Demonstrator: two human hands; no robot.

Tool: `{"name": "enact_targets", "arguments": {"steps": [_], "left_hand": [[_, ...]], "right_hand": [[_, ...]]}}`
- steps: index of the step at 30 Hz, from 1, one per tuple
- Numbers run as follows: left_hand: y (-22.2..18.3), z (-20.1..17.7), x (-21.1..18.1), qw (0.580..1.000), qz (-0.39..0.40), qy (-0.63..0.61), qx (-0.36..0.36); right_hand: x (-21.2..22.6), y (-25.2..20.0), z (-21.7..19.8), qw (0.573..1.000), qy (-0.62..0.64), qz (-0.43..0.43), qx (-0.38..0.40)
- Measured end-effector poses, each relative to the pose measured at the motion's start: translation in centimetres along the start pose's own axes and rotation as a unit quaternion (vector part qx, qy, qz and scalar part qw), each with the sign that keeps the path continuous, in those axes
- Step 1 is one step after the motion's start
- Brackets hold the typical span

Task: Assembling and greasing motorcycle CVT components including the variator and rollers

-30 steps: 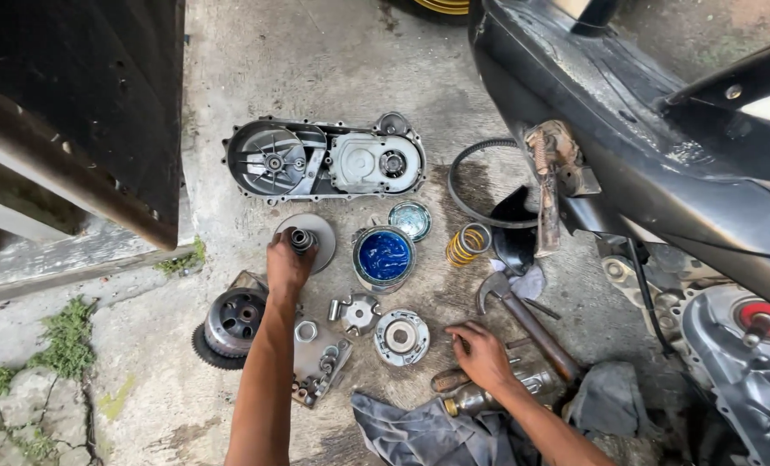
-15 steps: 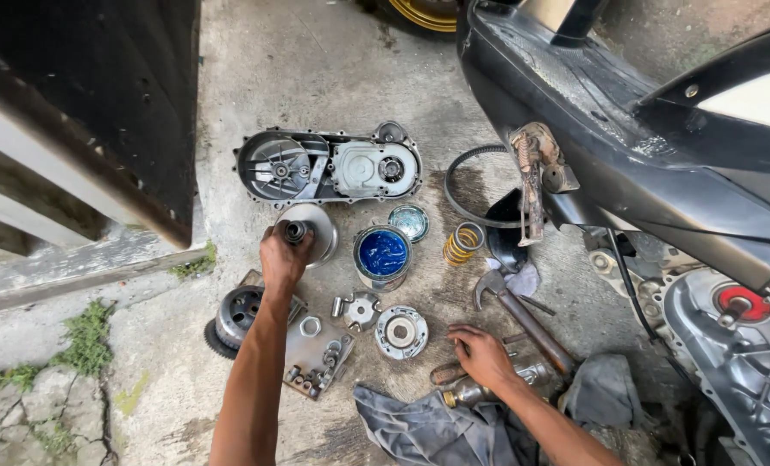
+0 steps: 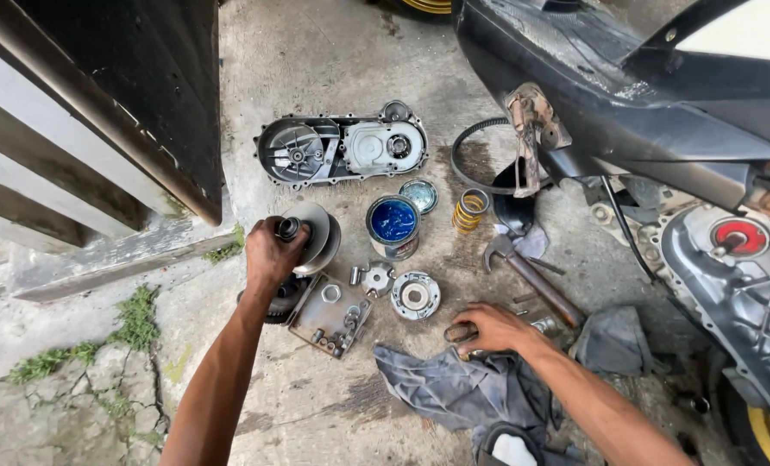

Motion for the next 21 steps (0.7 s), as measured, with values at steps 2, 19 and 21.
{"name": "enact_targets", "arguments": {"steps": [2, 19, 21], "left_hand": [[-0.5, -0.7, 0.7, 1.0, 0.01, 0.003, 0.009], [-1.3, -1.1, 1.0, 0.999, 0.037, 0.002, 0.02], [-1.8, -0.5, 1.2, 0.999, 0.043, 0.008, 0.026]], "right_hand": [[-1.2, -0.1, 1.3, 0.998, -0.051, 0.013, 0.039], [-12.6, -3.9, 6.1, 0.928, -0.35, 0.127, -0.027], [-13.8, -4.3, 6.9, 0.91, -0.4, 0.105, -0.02]]}}
Point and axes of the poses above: each hand's wrist, its own y-axis towards the middle knuckle, its own z-axis out of the palm, x = y × z, the point moved 1 cm from there along y, towards the middle knuckle, and after that the axes turned 8 degrees about -z, right-handed, at the moved point
